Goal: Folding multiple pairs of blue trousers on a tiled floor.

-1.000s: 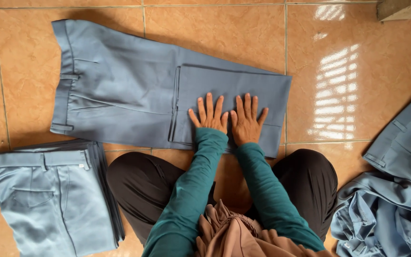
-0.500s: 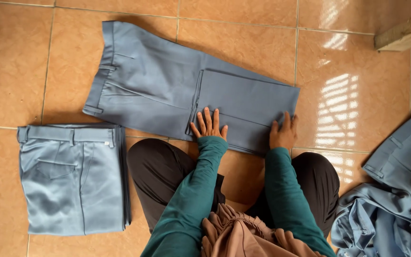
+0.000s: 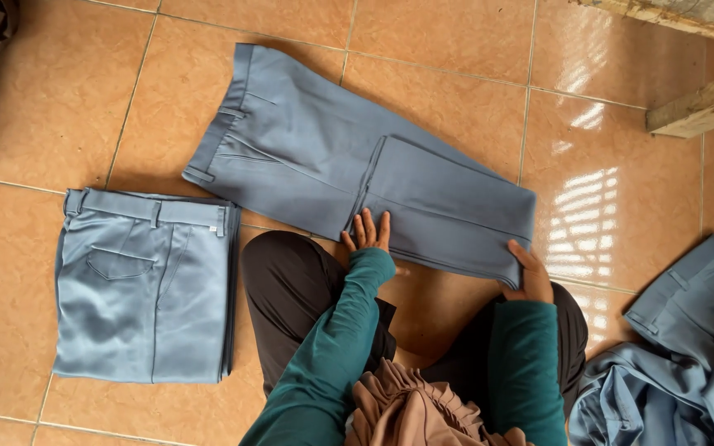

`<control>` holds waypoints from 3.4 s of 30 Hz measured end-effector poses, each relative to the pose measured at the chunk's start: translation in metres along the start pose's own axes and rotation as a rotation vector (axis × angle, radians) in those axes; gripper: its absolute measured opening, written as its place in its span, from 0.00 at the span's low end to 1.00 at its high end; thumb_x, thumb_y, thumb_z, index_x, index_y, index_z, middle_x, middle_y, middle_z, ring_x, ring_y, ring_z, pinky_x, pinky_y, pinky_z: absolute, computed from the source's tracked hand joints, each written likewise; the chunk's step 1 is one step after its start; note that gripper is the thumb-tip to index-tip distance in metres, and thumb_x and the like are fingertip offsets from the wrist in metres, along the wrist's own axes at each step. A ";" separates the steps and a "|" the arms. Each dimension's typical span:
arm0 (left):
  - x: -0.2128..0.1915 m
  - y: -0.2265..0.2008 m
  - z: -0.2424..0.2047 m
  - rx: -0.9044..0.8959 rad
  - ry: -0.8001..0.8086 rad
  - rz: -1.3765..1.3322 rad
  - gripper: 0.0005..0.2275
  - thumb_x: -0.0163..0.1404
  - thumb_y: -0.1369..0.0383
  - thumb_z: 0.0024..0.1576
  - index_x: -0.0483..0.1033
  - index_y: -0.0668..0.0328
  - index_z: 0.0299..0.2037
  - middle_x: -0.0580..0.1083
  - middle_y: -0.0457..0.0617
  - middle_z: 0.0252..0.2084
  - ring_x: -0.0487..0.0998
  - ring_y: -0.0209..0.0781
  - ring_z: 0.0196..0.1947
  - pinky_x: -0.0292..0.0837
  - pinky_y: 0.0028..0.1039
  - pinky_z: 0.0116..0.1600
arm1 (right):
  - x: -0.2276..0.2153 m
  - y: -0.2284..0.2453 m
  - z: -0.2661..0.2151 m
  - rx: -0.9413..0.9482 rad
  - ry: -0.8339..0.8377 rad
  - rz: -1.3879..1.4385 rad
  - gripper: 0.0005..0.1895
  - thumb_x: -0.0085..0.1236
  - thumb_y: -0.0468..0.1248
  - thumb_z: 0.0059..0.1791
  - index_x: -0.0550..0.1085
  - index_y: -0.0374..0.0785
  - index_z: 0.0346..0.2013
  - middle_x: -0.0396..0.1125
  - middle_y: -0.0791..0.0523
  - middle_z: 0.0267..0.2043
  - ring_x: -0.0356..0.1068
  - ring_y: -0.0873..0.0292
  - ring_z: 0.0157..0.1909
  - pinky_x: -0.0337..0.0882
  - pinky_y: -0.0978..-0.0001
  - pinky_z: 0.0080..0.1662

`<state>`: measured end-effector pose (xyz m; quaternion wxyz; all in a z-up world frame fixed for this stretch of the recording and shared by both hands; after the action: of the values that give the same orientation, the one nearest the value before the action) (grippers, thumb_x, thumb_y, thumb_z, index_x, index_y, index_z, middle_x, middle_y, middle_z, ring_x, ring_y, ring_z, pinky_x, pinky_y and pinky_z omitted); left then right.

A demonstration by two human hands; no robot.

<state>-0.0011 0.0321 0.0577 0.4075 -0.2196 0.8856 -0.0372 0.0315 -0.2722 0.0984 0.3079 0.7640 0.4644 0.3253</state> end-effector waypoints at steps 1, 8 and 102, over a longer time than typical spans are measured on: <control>0.025 -0.003 0.017 0.001 0.000 -0.002 0.63 0.66 0.48 0.42 0.18 0.33 0.75 0.18 0.55 0.78 0.15 0.56 0.76 0.11 0.66 0.71 | 0.000 0.007 -0.009 -0.001 0.000 -0.002 0.30 0.70 0.42 0.46 0.72 0.57 0.63 0.72 0.52 0.48 0.77 0.52 0.43 0.81 0.58 0.41; 0.120 -0.072 0.033 0.276 -0.389 -0.258 0.41 0.46 0.69 0.55 0.36 0.36 0.78 0.42 0.56 0.79 0.43 0.56 0.78 0.35 0.52 0.77 | 0.038 0.089 -0.078 -0.238 0.138 0.138 0.30 0.59 0.41 0.52 0.66 0.57 0.69 0.70 0.57 0.62 0.73 0.54 0.60 0.74 0.56 0.63; -0.080 -0.029 0.134 -0.166 -0.465 0.138 0.29 0.23 0.50 0.70 0.29 0.49 0.78 0.26 0.49 0.80 0.22 0.56 0.78 0.13 0.61 0.74 | 0.093 -0.022 0.193 -0.529 -0.205 -1.697 0.35 0.21 0.63 0.60 0.42 0.56 0.79 0.31 0.61 0.83 0.22 0.55 0.82 0.18 0.34 0.73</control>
<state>0.1538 0.0547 0.0324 0.5823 -0.1938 0.7811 0.1150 0.2048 -0.2121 -0.0145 0.6511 0.0926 0.7532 0.0145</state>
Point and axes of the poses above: each hand's wrist, its own z-axis towards the middle knuckle, its own x-axis out of the palm, y = z × x, the point moved 5 cm from there along z, towards the middle knuckle
